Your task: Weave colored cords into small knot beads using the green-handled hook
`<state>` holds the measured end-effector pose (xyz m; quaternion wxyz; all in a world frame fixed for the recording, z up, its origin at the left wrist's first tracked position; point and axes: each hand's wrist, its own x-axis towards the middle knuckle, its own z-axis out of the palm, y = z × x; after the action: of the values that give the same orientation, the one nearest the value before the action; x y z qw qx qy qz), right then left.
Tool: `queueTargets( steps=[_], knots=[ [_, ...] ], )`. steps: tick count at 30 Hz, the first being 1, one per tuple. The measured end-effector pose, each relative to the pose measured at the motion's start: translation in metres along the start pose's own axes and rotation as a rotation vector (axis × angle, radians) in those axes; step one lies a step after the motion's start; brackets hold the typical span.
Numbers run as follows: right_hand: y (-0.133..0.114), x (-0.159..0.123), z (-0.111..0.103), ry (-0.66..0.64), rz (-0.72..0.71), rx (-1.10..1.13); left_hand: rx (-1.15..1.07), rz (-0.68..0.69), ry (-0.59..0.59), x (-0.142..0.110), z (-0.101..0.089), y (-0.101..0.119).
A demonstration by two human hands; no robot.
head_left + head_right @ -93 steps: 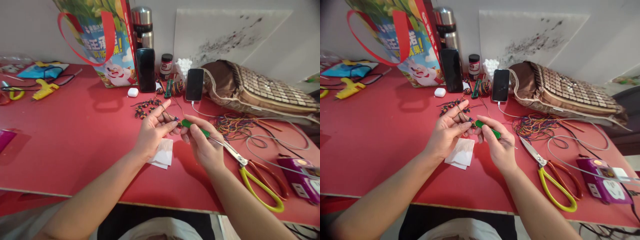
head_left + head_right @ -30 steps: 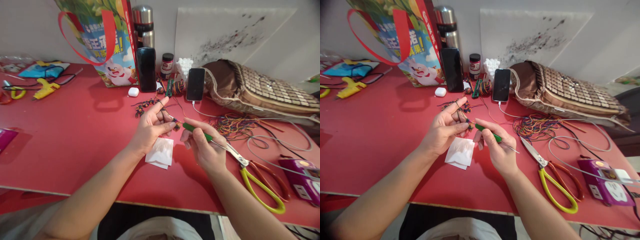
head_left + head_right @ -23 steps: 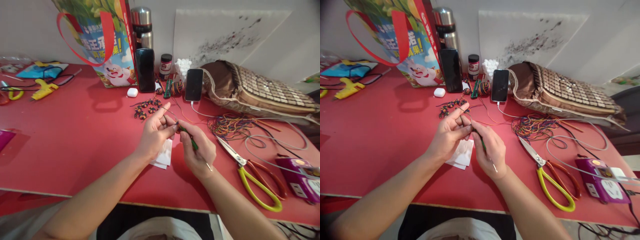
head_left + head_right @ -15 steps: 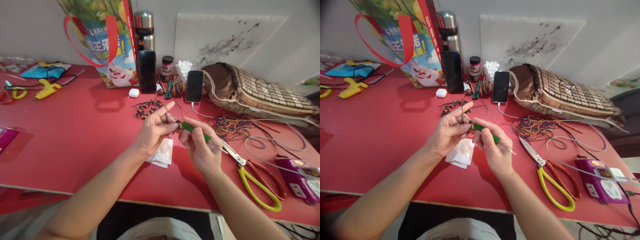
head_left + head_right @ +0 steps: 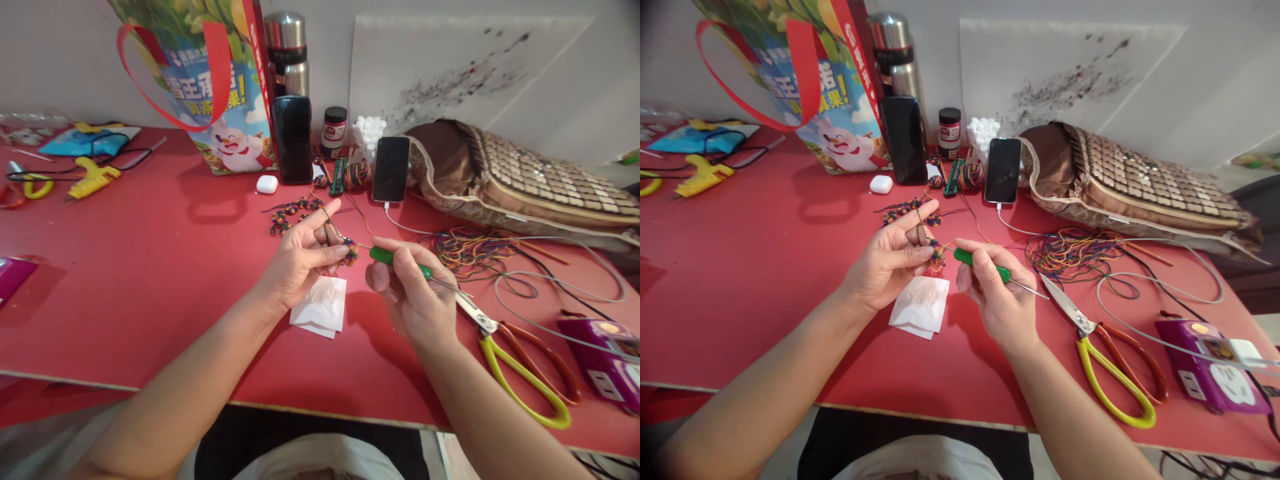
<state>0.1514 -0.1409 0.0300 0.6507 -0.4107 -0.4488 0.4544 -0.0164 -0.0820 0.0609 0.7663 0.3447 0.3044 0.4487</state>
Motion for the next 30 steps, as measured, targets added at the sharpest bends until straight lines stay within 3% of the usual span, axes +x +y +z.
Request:
queueTargets(
  steps=[16,22,30],
  knots=[
    [-0.001,-0.002,0.002,0.001,-0.046,-0.017,0.072,0.060,0.001,-0.003,0.003,0.000],
    [0.000,-0.009,0.003,-0.033,-0.200,-0.171,0.092,0.063,-0.074,-0.007,0.006,-0.005],
    [-0.003,-0.007,0.000,-0.117,-0.393,-0.310,0.079,0.085,-0.089,-0.007,0.006,-0.005]
  ],
)
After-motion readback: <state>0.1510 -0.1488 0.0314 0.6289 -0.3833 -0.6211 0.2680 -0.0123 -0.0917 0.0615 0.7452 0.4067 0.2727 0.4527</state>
